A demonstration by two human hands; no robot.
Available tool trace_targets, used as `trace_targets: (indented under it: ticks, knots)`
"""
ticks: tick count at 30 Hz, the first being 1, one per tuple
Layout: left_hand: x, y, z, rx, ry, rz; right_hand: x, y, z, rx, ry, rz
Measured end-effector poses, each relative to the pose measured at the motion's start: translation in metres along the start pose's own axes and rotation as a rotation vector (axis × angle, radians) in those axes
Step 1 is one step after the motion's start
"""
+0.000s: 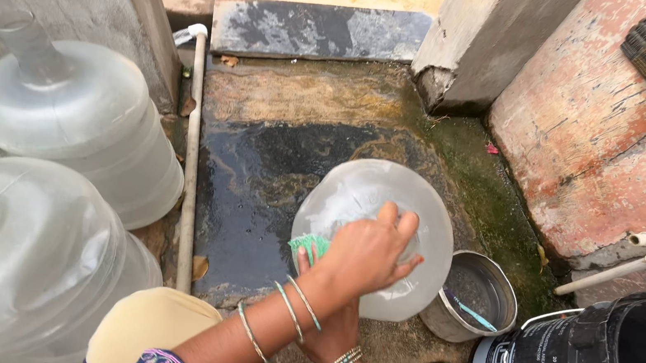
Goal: The person cleans a large plastic water dispenser bottle using a toothbrush and a green sponge. They scrub the inside and outside of the bottle, rinse it with water from a bucket, and wipe it down.
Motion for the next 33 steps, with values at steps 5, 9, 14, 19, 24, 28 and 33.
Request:
trace_targets:
  ticks: [5, 9, 14, 19, 24, 28, 33]
  knots:
    - [0.012, 0.020, 0.052, -0.274, -0.004, 0.069, -0.093, -0.024, 0.016, 0.120, 0.078, -0.026]
    - [0.007, 0.028, 0.048, -0.234, 0.011, 0.084, -0.094, -0.020, 0.015, 0.147, 0.020, -0.171]
    - [-0.002, 0.018, 0.024, -0.124, -0.032, 0.070, -0.006, -0.017, 0.009, 0.007, -0.290, 0.073]
    - [-0.006, -0.012, 0.002, 0.060, -0.137, 0.198, 0.047, -0.007, 0.079, 0.145, -0.139, 0.187]
    - [0.030, -0.025, 0.011, 0.134, -0.217, 0.282, 0.071, 0.011, 0.083, 0.118, -0.210, 0.266]
    - [0.051, -0.032, 0.008, 0.150, -0.251, 0.279, 0.080, 0.014, 0.067, 0.100, -0.261, 0.331]
    - [0.049, -0.037, 0.000, 0.161, -0.263, 0.299, 0.068, 0.013, 0.063, 0.070, -0.226, 0.282]
Point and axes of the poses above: each hand's wrist, its own x-axis away from the middle knuckle, its own y-axis out of the palm, z = x × y, the point moved 7 cm from there along -x, towards the middle knuckle, and after that the axes turned 3 degrees about x, right-handed, at the moved point
